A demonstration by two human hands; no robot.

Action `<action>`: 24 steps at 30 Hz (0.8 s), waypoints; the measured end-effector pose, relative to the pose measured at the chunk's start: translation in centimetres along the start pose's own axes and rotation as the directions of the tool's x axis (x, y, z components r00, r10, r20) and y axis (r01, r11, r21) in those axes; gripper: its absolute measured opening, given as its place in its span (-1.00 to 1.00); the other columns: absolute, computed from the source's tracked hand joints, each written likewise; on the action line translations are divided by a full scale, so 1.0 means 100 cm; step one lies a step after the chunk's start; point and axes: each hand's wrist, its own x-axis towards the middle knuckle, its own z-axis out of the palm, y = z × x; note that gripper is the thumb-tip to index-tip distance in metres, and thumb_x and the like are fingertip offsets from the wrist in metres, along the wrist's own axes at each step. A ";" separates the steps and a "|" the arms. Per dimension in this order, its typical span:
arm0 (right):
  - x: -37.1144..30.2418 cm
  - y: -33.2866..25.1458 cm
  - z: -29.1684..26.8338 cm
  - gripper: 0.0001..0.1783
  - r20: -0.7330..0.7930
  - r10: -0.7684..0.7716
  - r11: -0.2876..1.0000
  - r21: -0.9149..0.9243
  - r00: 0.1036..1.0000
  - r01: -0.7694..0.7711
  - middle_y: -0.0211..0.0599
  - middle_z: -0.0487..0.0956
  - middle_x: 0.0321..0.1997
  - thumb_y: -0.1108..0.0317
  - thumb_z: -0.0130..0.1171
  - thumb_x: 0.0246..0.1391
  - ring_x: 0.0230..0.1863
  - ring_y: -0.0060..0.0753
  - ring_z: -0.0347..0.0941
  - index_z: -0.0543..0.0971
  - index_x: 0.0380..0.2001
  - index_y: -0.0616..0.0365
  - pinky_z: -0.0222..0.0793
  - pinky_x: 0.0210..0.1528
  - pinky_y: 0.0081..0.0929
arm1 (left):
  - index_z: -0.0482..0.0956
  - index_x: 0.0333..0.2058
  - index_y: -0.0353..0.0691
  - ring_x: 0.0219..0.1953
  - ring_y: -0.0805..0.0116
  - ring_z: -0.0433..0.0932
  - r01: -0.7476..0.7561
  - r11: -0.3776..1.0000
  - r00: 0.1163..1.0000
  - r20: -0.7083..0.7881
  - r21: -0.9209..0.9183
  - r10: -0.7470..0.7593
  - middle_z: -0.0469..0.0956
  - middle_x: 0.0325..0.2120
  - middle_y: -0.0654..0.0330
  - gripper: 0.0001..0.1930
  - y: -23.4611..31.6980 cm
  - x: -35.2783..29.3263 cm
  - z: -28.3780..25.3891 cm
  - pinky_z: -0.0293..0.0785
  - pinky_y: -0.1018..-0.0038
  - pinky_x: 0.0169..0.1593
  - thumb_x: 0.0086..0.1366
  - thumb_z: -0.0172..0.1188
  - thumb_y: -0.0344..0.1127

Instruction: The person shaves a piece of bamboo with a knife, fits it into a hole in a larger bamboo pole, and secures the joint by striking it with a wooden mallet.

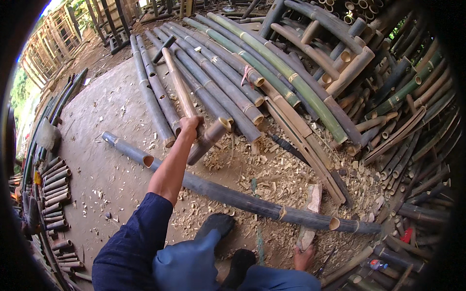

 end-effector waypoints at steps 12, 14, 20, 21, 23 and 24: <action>-0.037 -0.138 -0.144 0.23 -0.228 -0.551 0.528 0.649 0.803 0.547 0.12 0.23 0.43 0.02 0.51 -0.04 0.30 0.08 0.37 -0.05 0.52 0.05 0.35 0.31 -0.05 | 0.17 0.10 -0.26 -0.14 0.17 0.54 -0.003 0.883 0.857 0.453 -0.470 0.244 0.43 -0.14 0.01 -0.29 0.001 -0.353 0.027 0.61 0.24 -0.14 0.05 0.41 -0.30; -0.030 -0.139 -0.134 0.23 -0.319 -0.496 0.233 0.847 0.808 0.477 0.06 0.22 0.42 0.03 0.54 -0.08 0.35 0.08 0.30 -0.02 0.50 0.06 0.28 0.39 -0.03 | 0.16 0.15 -0.34 -0.09 0.13 0.49 -0.206 0.873 0.727 0.528 -0.442 0.439 0.32 -0.09 -0.01 -0.22 -0.037 -0.390 0.037 0.56 0.23 -0.07 0.06 0.44 -0.24; -0.058 -0.094 -0.159 0.04 -0.344 -0.113 0.020 0.937 0.932 0.348 -0.01 0.23 0.34 0.19 0.36 -0.01 0.19 -0.01 0.39 -0.01 0.43 0.09 0.75 -0.27 -0.09 | 0.20 0.21 -0.39 0.10 0.09 0.44 -0.075 0.847 0.341 0.784 -0.526 0.518 0.37 0.04 -0.10 -0.05 -0.032 -0.465 0.020 0.45 0.09 0.17 0.02 0.55 0.01; -0.060 -0.081 -0.171 0.02 -0.385 -0.102 0.033 0.920 0.917 0.390 -0.02 0.23 0.32 0.18 0.35 0.00 0.16 -0.02 0.41 0.00 0.43 0.09 0.74 -0.27 -0.06 | 0.20 0.24 -0.38 0.13 0.08 0.44 -0.076 0.871 0.256 0.834 -0.486 0.488 0.37 0.10 -0.10 -0.05 -0.023 -0.453 0.018 0.42 0.10 0.21 0.03 0.53 0.01; -0.060 -0.037 -0.188 -0.01 -0.421 -0.125 0.046 0.902 0.899 0.429 -0.03 0.25 0.30 0.17 0.31 0.01 0.14 -0.06 0.42 0.03 0.42 0.12 0.75 -0.31 -0.06 | 0.14 0.32 -0.35 0.20 0.05 0.40 0.153 0.854 0.273 0.852 -0.498 0.448 0.37 0.17 -0.09 -0.01 -0.010 -0.403 0.023 0.37 0.07 0.27 0.09 0.48 0.05; -0.055 -0.012 -0.193 -0.03 -0.425 -0.158 0.033 0.900 0.891 0.435 -0.04 0.26 0.29 0.18 0.30 0.01 0.14 -0.09 0.42 0.05 0.41 0.14 0.75 -0.34 -0.08 | 0.08 0.37 -0.33 0.25 0.03 0.37 0.361 0.751 0.368 0.824 -0.553 0.430 0.37 0.19 -0.08 0.02 0.008 -0.367 0.027 0.35 0.04 0.29 0.13 0.43 0.10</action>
